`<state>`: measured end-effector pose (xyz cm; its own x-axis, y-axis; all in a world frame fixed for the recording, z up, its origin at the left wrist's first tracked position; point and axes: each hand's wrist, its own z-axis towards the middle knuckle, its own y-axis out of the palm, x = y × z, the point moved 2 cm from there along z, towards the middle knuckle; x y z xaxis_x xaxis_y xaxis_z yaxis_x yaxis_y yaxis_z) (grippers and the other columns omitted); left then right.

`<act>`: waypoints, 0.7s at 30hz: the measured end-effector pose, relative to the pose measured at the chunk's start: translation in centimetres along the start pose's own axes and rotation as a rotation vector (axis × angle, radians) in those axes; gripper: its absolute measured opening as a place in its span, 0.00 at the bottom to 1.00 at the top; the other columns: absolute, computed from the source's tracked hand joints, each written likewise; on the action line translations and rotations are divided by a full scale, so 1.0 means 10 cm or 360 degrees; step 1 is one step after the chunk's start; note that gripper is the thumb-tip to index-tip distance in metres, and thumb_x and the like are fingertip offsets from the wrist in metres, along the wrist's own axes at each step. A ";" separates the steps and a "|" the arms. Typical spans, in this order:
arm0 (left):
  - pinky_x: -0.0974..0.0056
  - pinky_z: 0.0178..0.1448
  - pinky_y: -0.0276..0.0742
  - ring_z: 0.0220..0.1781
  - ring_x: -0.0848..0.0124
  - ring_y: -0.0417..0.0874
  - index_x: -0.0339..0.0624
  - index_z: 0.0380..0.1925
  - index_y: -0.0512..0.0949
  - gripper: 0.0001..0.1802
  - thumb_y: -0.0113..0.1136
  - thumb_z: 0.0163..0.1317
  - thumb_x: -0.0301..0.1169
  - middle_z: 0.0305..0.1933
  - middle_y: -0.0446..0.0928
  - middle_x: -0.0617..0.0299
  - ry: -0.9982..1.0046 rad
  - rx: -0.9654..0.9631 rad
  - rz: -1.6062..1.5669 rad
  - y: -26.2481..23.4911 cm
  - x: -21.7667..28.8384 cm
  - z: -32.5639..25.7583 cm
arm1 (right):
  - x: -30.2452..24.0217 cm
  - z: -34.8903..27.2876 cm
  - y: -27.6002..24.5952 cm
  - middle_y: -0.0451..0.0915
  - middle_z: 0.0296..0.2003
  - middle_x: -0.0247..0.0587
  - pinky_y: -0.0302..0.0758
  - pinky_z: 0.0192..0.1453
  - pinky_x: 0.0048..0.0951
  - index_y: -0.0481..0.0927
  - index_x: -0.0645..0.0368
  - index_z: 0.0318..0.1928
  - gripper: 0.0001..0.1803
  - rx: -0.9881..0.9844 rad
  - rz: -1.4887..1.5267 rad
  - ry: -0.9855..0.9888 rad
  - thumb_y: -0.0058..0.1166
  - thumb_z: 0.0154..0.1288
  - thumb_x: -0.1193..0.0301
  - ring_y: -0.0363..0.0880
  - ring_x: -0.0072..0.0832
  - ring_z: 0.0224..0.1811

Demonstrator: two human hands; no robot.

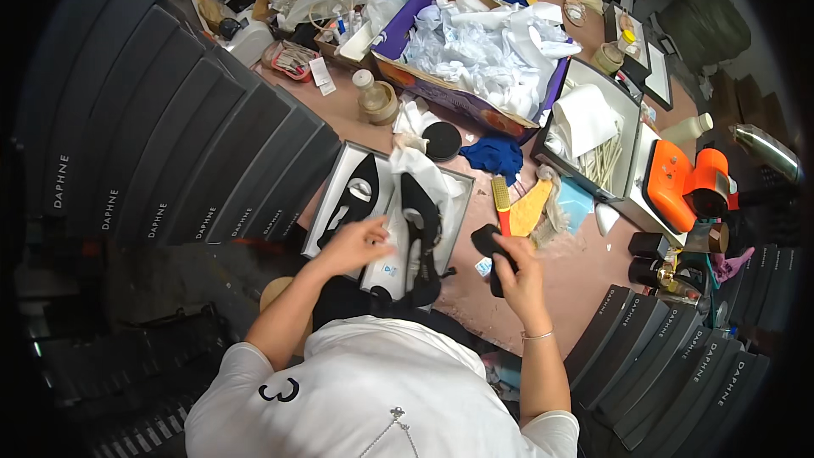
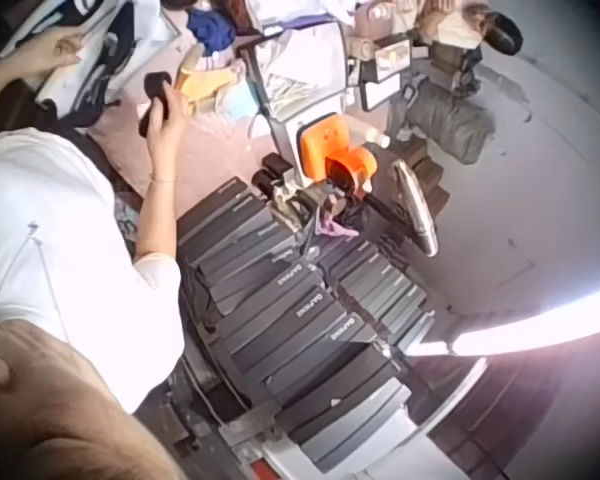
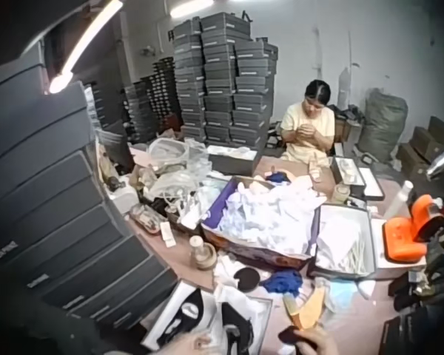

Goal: Cleaning a pair of black high-heeled shoes with a brush and then packing them into a shoebox with tissue paper.

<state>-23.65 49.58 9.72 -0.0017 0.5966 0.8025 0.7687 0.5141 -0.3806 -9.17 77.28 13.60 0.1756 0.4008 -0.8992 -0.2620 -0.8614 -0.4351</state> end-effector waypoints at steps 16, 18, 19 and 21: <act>0.66 0.52 0.79 0.50 0.70 0.82 0.32 0.57 0.68 0.23 0.56 0.64 0.31 0.49 0.79 0.54 -0.0477 -0.0059 -0.1076 -0.48 -0.86 -0.11 | -0.19 -0.01 0.57 0.78 0.43 0.45 0.71 0.53 0.29 0.78 0.66 0.51 0.18 -0.0613 0.0291 -0.0062 0.57 0.59 0.76 0.76 0.34 0.46; 0.65 0.51 0.82 0.47 0.70 0.83 0.35 0.60 0.66 0.21 0.50 0.68 0.29 0.51 0.79 0.54 -0.0309 -0.0102 -0.1812 -0.30 -0.83 -0.25 | -0.23 0.00 0.54 0.78 0.44 0.44 0.71 0.53 0.28 0.77 0.67 0.51 0.18 -0.0500 0.0327 -0.0075 0.57 0.59 0.76 0.76 0.33 0.46; 0.63 0.52 0.82 0.49 0.69 0.83 0.35 0.61 0.65 0.22 0.48 0.69 0.32 0.53 0.77 0.51 -0.0070 -0.0198 -0.1972 -0.17 -0.67 -0.25 | -0.26 -0.01 0.53 0.78 0.44 0.43 0.71 0.53 0.28 0.77 0.67 0.51 0.18 -0.0433 0.0339 -0.0072 0.57 0.60 0.76 0.76 0.32 0.46; 0.63 0.53 0.81 0.50 0.67 0.82 0.34 0.61 0.65 0.24 0.48 0.69 0.36 0.56 0.75 0.48 -0.0002 -0.0243 -0.2287 0.00 -0.46 -0.24 | -0.49 0.01 0.58 0.77 0.47 0.49 0.72 0.54 0.31 0.77 0.64 0.53 0.19 -0.0394 0.0371 -0.0231 0.57 0.61 0.75 0.77 0.38 0.49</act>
<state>-22.11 45.35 7.12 -0.8178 -0.3692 0.4415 0.1613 0.5894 0.7916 -11.67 70.33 15.43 -0.0032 0.2097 -0.9778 -0.0383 -0.9771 -0.2094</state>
